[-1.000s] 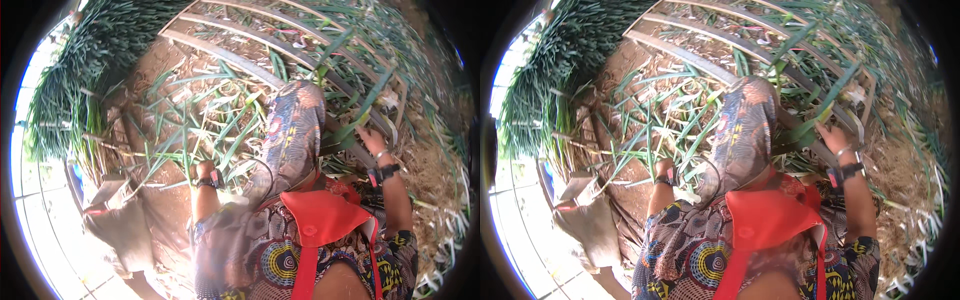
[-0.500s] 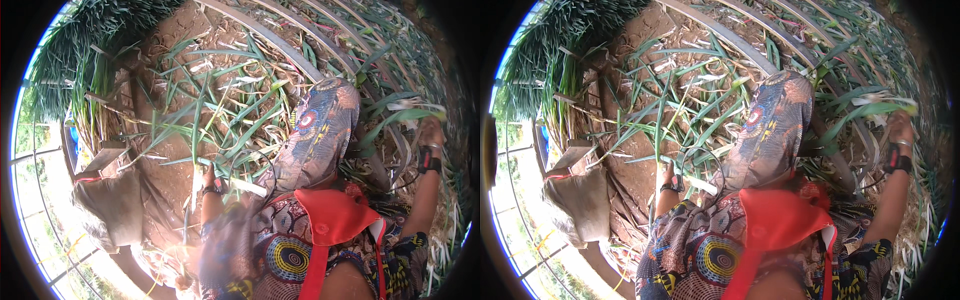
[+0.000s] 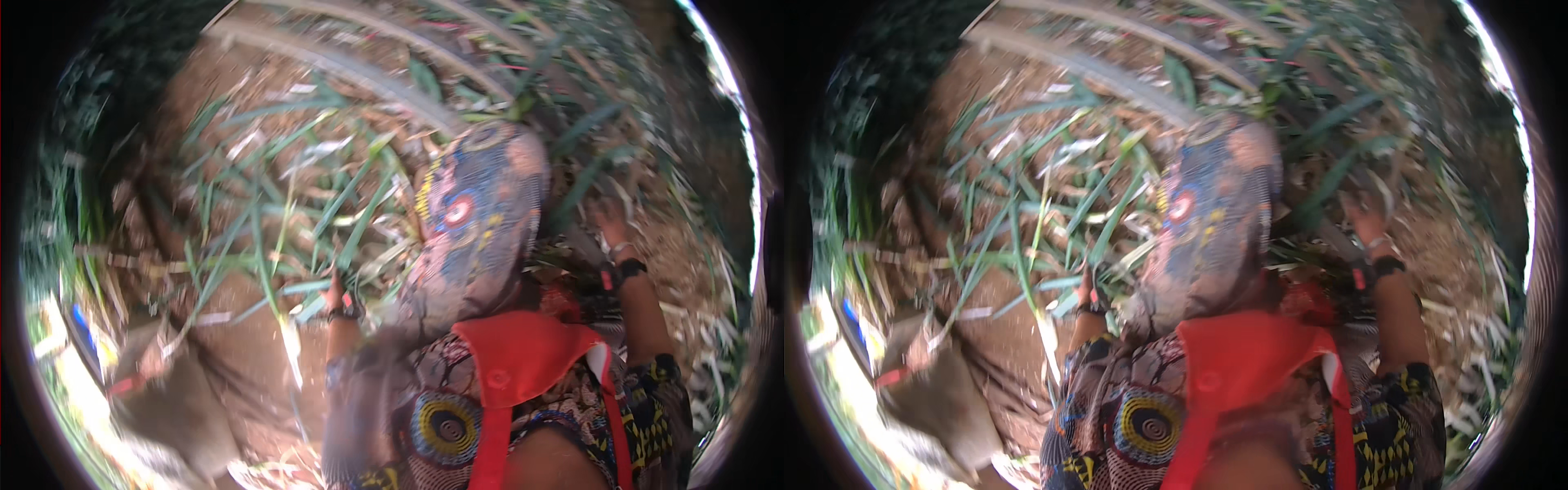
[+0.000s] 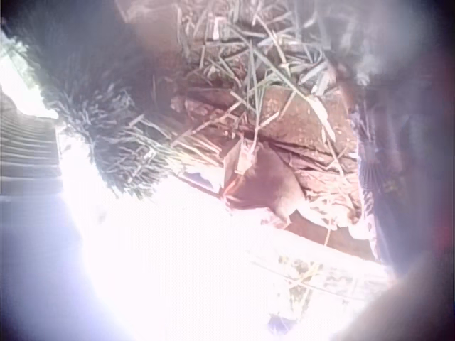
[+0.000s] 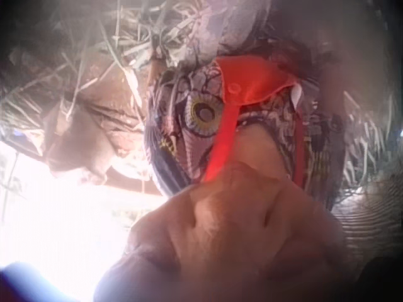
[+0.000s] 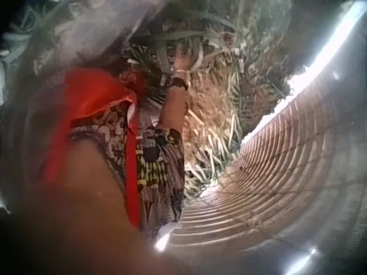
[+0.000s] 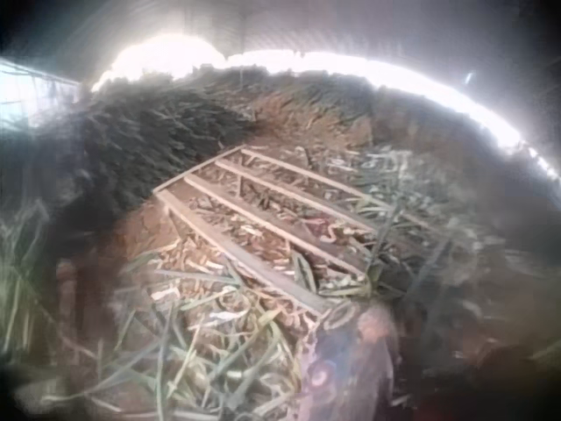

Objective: Trimming roots and peeling the outer layers of harvested leeks using trimming shears.

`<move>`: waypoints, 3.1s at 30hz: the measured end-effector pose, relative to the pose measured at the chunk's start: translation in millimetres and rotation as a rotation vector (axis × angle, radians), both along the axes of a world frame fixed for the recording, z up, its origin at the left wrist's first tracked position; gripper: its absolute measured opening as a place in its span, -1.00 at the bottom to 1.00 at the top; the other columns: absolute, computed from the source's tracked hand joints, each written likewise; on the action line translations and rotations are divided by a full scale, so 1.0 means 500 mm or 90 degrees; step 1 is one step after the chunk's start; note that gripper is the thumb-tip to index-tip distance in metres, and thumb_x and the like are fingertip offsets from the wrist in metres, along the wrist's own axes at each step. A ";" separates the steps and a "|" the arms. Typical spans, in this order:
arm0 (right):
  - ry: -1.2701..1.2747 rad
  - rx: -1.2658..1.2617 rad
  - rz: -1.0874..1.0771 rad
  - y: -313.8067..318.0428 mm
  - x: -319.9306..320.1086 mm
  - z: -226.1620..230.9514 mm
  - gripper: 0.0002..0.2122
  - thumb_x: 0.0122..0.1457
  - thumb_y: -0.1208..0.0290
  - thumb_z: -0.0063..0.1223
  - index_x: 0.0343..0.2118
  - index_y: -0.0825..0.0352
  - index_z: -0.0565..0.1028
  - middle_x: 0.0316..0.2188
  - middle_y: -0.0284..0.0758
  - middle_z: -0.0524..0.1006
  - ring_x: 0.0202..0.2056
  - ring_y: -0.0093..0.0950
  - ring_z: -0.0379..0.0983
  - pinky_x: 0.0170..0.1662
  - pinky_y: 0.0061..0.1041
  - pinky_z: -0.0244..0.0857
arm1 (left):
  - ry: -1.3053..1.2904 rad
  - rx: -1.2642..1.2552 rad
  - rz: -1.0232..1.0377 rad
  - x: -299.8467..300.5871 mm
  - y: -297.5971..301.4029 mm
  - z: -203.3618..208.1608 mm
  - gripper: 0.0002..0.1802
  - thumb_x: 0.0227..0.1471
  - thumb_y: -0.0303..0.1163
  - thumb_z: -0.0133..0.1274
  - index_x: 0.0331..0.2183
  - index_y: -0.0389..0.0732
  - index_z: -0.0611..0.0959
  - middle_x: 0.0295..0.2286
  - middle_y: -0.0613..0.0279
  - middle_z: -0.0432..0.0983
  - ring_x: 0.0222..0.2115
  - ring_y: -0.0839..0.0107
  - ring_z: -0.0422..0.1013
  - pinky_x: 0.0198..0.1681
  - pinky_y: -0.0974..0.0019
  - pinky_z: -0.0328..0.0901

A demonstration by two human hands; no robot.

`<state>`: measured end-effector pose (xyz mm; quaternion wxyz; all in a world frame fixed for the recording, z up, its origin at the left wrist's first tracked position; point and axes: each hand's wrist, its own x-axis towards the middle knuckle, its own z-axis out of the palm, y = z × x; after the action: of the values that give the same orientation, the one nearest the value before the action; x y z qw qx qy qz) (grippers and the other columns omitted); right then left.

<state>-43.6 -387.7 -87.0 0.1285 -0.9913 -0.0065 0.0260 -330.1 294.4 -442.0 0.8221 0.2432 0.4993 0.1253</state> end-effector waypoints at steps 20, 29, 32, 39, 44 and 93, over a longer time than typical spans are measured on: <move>0.200 0.088 -0.026 0.095 -0.073 0.154 -0.44 0.04 -0.01 0.07 -0.08 0.43 0.41 -0.17 0.01 0.48 -0.12 -0.06 0.40 -0.04 -0.27 0.27 | 0.116 0.498 -0.922 0.524 -0.059 0.329 -0.36 0.03 -0.08 0.06 0.08 -0.18 0.37 -0.36 0.09 0.50 -0.39 0.26 0.42 -0.30 0.15 0.28; 0.275 0.012 0.146 0.103 -0.056 0.198 -0.57 -0.10 0.26 0.21 -0.18 0.33 0.36 -0.40 -0.10 0.51 -0.29 -0.06 0.45 -0.19 -0.17 0.33 | 0.314 0.701 -1.084 0.424 -0.024 0.368 -0.47 0.06 -0.19 -0.02 0.07 -0.08 0.38 -0.28 0.02 0.51 -0.40 0.12 0.44 -0.30 0.11 0.30; 0.252 0.089 0.145 0.110 -0.050 0.192 -0.56 -0.20 0.34 0.22 -0.20 0.32 0.39 -0.36 -0.07 0.49 -0.30 -0.08 0.44 -0.23 -0.21 0.34 | 0.342 0.711 -1.147 0.436 -0.036 0.392 -0.47 0.03 -0.21 0.00 0.07 -0.07 0.39 -0.26 0.03 0.50 -0.37 0.12 0.43 -0.28 0.12 0.30; 0.330 0.160 0.140 0.111 -0.032 0.210 -0.61 -0.14 0.35 0.16 -0.21 0.39 0.42 -0.40 -0.11 0.47 -0.30 -0.10 0.41 -0.23 -0.21 0.30 | 0.355 0.673 -1.286 0.535 -0.133 0.352 -0.45 -0.02 -0.24 0.05 0.05 -0.07 0.41 -0.22 0.05 0.48 -0.29 0.13 0.41 -0.22 0.13 0.30; 0.390 0.110 0.084 0.109 -0.045 0.184 -0.60 -0.13 0.41 0.13 -0.16 0.41 0.41 -0.28 -0.08 0.45 -0.26 -0.08 0.39 -0.18 -0.19 0.29 | 0.379 0.638 -1.348 0.575 -0.180 0.317 -0.44 -0.05 -0.27 0.09 0.04 -0.06 0.42 -0.19 0.07 0.47 -0.24 0.13 0.39 -0.18 0.14 0.30; 0.011 0.247 0.058 0.138 -0.086 0.194 -0.53 -0.23 0.38 0.18 -0.14 0.25 0.40 -0.35 -0.27 0.43 -0.34 -0.25 0.35 -0.30 -0.28 0.18 | 0.489 0.691 -1.363 0.830 -0.113 0.812 -0.63 -0.02 -0.27 0.15 -0.21 -0.33 0.59 -0.31 0.06 0.58 -0.31 0.37 0.50 -0.23 0.33 0.36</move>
<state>-86.6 -318.5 9.9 0.3160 -0.9464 -0.0553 0.0386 85.0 237.8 -36.1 0.1080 0.8517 0.1428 -0.4924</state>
